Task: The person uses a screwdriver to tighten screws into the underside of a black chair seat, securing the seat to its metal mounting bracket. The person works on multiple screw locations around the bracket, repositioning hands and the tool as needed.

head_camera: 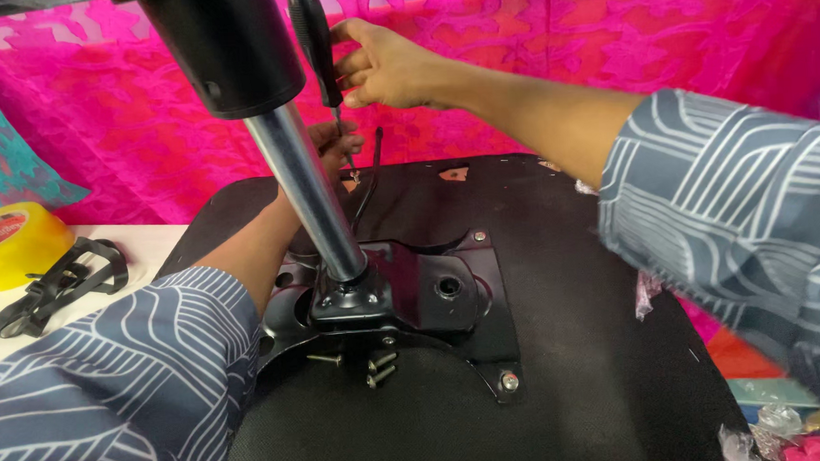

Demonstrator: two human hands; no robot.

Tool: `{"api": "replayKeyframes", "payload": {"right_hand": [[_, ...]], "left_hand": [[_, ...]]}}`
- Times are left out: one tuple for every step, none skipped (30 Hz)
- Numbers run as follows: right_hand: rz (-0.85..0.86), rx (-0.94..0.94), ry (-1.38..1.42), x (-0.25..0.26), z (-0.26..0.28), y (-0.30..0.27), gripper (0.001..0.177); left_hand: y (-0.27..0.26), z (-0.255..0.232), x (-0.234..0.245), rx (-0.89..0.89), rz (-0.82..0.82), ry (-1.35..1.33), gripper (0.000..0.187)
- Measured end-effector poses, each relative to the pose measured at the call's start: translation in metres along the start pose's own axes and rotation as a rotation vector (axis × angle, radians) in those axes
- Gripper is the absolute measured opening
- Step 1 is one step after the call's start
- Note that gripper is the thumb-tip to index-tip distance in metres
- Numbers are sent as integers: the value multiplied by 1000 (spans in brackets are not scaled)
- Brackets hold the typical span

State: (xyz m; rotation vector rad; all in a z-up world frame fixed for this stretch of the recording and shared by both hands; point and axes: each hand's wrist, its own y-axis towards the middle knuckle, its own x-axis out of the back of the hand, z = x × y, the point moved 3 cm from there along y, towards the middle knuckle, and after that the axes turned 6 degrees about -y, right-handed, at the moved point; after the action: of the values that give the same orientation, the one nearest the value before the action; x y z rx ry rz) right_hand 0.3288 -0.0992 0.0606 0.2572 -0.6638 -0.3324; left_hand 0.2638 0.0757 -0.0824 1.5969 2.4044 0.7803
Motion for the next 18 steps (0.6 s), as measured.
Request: {"api": "replayKeyframes", "payload": {"right_hand": [[69, 19, -49, 3, 3, -5, 82], [139, 39, -98, 6, 7, -9, 86], [209, 59, -147, 8, 11, -13, 90], [249, 62, -170, 11, 13, -17, 92], [289, 64, -193, 13, 14, -21, 95], [324, 64, -216, 14, 15, -23, 98], [294, 56, -173, 15, 15, -24, 90], [267, 49, -133, 13, 15, -22, 83], [239, 42, -92, 12, 15, -19, 76], [179, -4, -68, 10, 12, -16, 72], [119, -50, -44, 6, 8, -14, 68], [61, -96, -20, 3, 5, -11, 65], [-18, -68, -57, 1, 3, -6, 60], [-96, -44, -91, -4, 0, -4, 56], [-175, -20, -125, -9, -3, -1, 51], [-222, 11, -139, -12, -7, 0, 47], [-269, 42, -153, -14, -11, 1, 44], [-317, 73, -170, -16, -14, 2, 41]], "left_hand": [[2, 6, 2, 9, 8, -1, 30], [3, 11, 4, 16, 24, 6, 30], [3, 15, 7, 23, 40, 13, 29], [4, 19, 7, 27, 56, 15, 29], [5, 21, 8, 18, 59, 15, 29], [7, 22, 7, 8, 69, 14, 30], [8, 22, 5, -2, 78, 13, 30], [9, 20, 3, -30, 94, -3, 30], [10, 18, 0, -58, 109, -19, 29], [10, 13, -1, -87, 122, -32, 29], [9, 8, -1, -84, 142, -10, 30], [8, 3, -2, -80, 160, 14, 30], [6, -4, -2, -77, 178, 37, 30], [3, -5, 0, 50, 131, 27, 31], [-1, -6, 3, 176, 84, 17, 32], [-5, -4, 2, 303, 41, 1, 33], [-9, -6, 0, 213, 14, 32, 32], [-12, -6, -3, 121, -12, 59, 32]]}}
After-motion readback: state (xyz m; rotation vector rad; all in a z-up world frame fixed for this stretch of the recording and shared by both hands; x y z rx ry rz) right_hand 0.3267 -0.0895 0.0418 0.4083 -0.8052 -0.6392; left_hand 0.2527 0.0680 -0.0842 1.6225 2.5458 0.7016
